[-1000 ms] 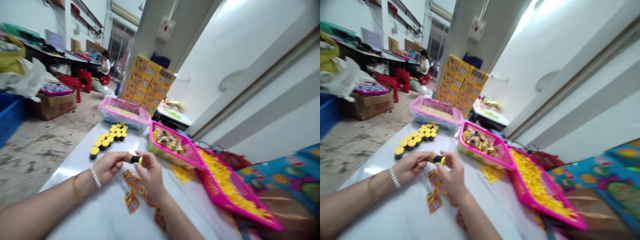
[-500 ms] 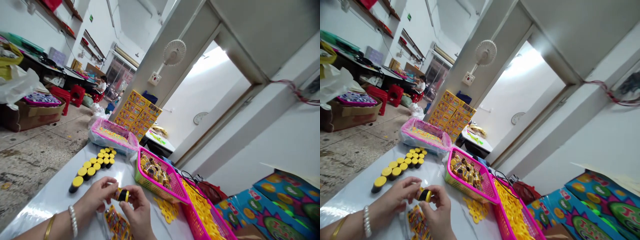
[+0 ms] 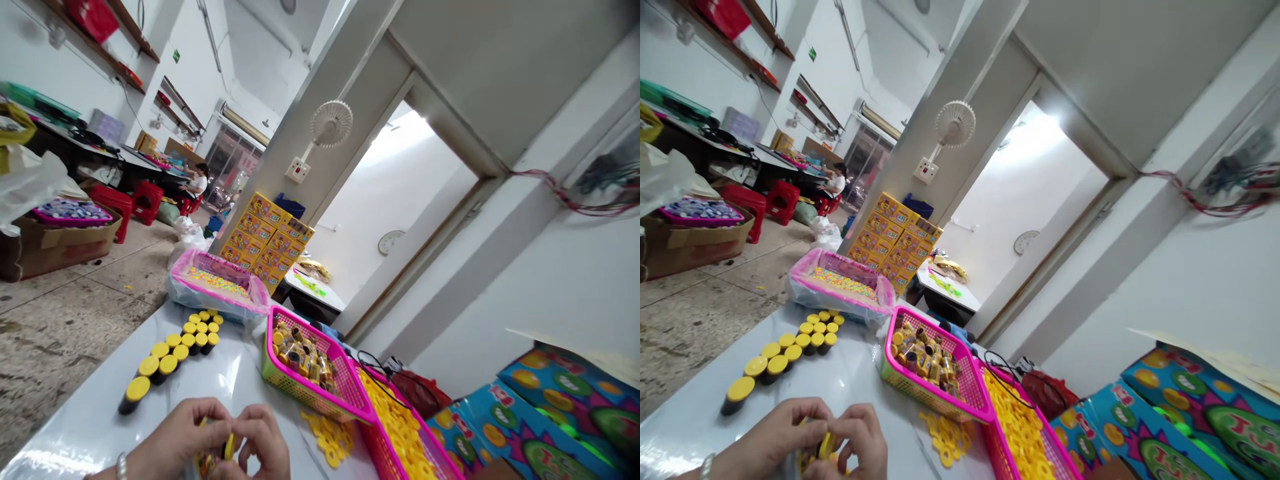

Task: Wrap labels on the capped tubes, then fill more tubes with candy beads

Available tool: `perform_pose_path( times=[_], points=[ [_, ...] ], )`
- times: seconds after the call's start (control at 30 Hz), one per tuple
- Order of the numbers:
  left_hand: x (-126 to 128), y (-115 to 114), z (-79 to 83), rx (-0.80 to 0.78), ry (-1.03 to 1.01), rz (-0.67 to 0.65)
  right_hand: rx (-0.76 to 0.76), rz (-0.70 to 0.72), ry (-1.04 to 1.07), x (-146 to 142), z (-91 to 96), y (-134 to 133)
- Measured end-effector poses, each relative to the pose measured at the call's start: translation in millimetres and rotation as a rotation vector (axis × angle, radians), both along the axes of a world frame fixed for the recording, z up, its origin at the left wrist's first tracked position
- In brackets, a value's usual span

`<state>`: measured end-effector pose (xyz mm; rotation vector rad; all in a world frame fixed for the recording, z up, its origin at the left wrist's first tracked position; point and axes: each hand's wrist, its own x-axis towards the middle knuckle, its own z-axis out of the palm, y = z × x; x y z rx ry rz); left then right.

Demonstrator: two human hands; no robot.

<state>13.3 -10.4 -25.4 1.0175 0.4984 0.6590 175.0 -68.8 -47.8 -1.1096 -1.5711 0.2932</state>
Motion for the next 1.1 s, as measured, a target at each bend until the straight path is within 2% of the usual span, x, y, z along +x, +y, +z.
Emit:
perform_pose_path(
  times=[0.1,0.2,0.37,0.47,0.6,0.67,0.7,0.77,0.87,0.93,1.0,1.1],
  points=[
    [-5,-1,7.9,-0.122,-0.064,-0.025,-0.046,-0.026,-0.031,-7,19.9,-7],
    [-12,1,18.9,-0.096,-0.015,-0.030,-0.112,-0.025,-0.045,-10,40.5,-15],
    [-19,10,20.4,-0.049,0.032,-0.043,-0.185,0.011,-0.013,-6,48.1,-20],
    [-23,10,21.7,0.162,0.054,-0.061,-0.236,-0.025,0.026,-8,51.7,-25],
    [-27,9,25.3,0.665,0.074,0.020,-0.518,-0.005,0.322,-15,54.2,-27],
    [-26,9,23.7,0.771,0.071,0.038,-0.603,0.029,0.418,-17,52.2,-25],
    [-25,10,22.1,0.751,0.061,0.039,-0.587,0.027,0.428,-17,50.7,-23],
    [-24,11,18.6,0.601,0.058,0.047,-0.438,-0.017,0.346,-13,47.9,-20],
    [-23,14,16.0,0.338,0.130,0.017,-0.101,-0.110,0.025,-5,45.7,-17],
    [-23,16,16.3,0.258,0.189,-0.026,0.021,-0.131,-0.134,-1,44.7,-17],
    [-23,16,16.9,0.237,0.205,-0.048,-0.014,-0.118,-0.107,-2,42.6,-17],
    [-23,15,18.1,0.296,0.190,-0.029,-0.321,-0.042,0.198,-7,38.1,-17]
  ],
)
